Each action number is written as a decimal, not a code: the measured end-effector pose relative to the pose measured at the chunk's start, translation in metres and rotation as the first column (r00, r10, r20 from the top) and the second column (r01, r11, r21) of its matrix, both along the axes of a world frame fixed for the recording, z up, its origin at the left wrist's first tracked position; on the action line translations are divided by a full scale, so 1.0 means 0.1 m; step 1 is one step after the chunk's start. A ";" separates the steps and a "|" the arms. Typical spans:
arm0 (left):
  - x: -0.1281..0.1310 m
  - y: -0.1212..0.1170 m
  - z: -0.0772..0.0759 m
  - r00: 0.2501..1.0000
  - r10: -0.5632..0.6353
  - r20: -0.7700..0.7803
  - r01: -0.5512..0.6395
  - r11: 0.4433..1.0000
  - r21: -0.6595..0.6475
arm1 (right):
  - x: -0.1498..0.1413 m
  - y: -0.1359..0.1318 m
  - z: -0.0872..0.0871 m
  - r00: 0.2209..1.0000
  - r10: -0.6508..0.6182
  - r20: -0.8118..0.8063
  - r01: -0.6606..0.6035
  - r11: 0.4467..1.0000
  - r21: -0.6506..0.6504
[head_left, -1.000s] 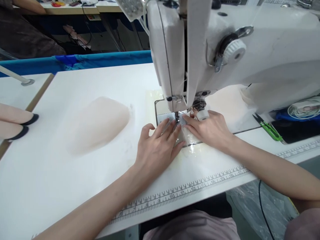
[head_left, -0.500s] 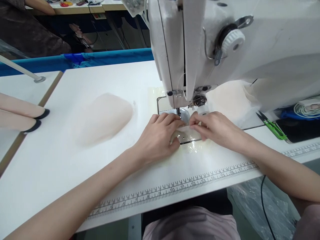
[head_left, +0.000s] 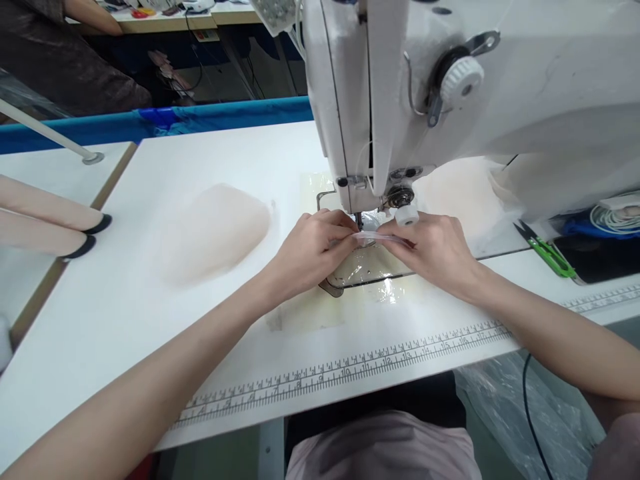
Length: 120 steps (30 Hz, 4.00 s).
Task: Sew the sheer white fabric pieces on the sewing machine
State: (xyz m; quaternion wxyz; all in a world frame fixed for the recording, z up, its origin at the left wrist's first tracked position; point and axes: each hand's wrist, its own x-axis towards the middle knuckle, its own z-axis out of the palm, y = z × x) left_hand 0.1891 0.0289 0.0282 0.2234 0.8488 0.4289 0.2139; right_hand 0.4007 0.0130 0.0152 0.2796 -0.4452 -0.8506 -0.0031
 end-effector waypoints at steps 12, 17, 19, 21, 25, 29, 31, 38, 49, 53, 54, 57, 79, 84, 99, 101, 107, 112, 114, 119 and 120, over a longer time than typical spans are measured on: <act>-0.05 -0.42 -0.25 0.942 0.065 -0.329 0.170 0.752 0.636 | -0.05 -0.10 0.05 0.937 0.224 0.268 -0.254 0.964 0.084; -0.04 -0.49 -0.21 0.915 0.105 -0.390 0.172 0.772 0.612 | -0.06 -0.12 0.04 0.931 0.200 0.306 -0.241 0.965 0.105; -0.05 -0.48 -0.22 0.912 0.096 -0.400 0.181 0.779 0.600 | -0.06 -0.12 0.03 0.932 0.195 0.306 -0.240 0.964 0.117; -0.05 -0.47 -0.24 0.912 0.090 -0.399 0.183 0.783 0.595 | -0.06 -0.13 0.03 0.932 0.192 0.306 -0.237 0.964 0.118; -0.06 -0.45 -0.25 0.920 0.085 -0.383 0.174 0.786 0.593 | -0.06 -0.13 0.03 0.932 0.188 0.311 -0.228 0.969 0.098; -0.05 -0.43 -0.24 0.925 0.085 -0.371 0.165 0.790 0.590 | -0.05 -0.11 0.02 0.931 0.176 0.318 -0.218 0.971 0.101; -0.05 -0.40 -0.24 0.931 0.087 -0.356 0.154 0.788 0.596 | -0.06 -0.09 0.00 0.931 0.160 0.329 -0.209 0.970 0.121; -0.07 -0.25 -0.30 0.943 0.107 -0.314 0.103 0.806 0.583 | -0.07 0.01 -0.12 0.939 0.100 0.330 -0.164 0.972 0.170; -0.07 -0.43 -0.25 0.939 0.098 -0.328 0.130 0.786 0.605 | -0.07 -0.04 -0.06 0.926 0.142 0.349 -0.188 0.977 0.100; -0.08 -0.42 -0.23 0.941 0.081 -0.328 0.142 0.787 0.600 | -0.07 -0.04 -0.06 0.919 0.124 0.374 -0.185 0.974 0.131; -0.08 -0.41 -0.23 0.939 0.082 -0.333 0.146 0.784 0.604 | -0.07 -0.04 -0.07 0.918 0.119 0.378 -0.182 0.974 0.136; -0.08 -0.39 -0.23 0.934 0.095 -0.344 0.150 0.769 0.621 | -0.07 -0.03 -0.08 0.915 0.106 0.390 -0.175 0.973 0.147; -0.07 -0.29 -0.28 0.946 0.107 -0.305 0.122 0.755 0.644 | -0.08 0.03 -0.10 0.908 0.052 0.416 -0.139 0.974 0.180; -0.06 -0.27 -0.29 0.949 0.106 -0.296 0.112 0.767 0.632 | -0.09 0.04 -0.10 0.901 0.031 0.433 -0.123 0.975 0.185; -0.06 -0.28 -0.29 0.945 0.116 -0.305 0.109 0.768 0.631 | -0.08 0.04 -0.10 0.913 0.064 0.403 -0.136 0.979 0.153; -0.06 -0.29 -0.29 0.942 0.125 -0.312 0.110 0.762 0.638 | -0.06 0.06 -0.08 0.926 0.077 0.370 -0.136 0.981 0.135; -0.06 -0.29 -0.28 0.933 0.126 -0.336 0.126 0.762 0.635 | -0.01 0.16 -0.09 0.926 -0.011 0.378 -0.051 0.987 0.154; -0.07 -0.28 -0.29 0.939 0.124 -0.320 0.119 0.758 0.642 | -0.01 0.16 -0.13 0.918 0.018 0.395 -0.064 0.993 0.104; -0.07 -0.27 -0.29 0.940 0.125 -0.318 0.119 0.752 0.648 | -0.01 0.16 -0.14 0.918 0.011 0.396 -0.061 0.992 0.114; -0.06 -0.28 -0.29 0.937 0.124 -0.326 0.127 0.749 0.651 | -0.01 0.17 -0.16 0.916 0.007 0.401 -0.062 0.990 0.126; -0.06 -0.28 -0.29 0.936 0.124 -0.328 0.130 0.746 0.653 | -0.01 0.17 -0.15 0.916 0.005 0.402 -0.064 0.989 0.132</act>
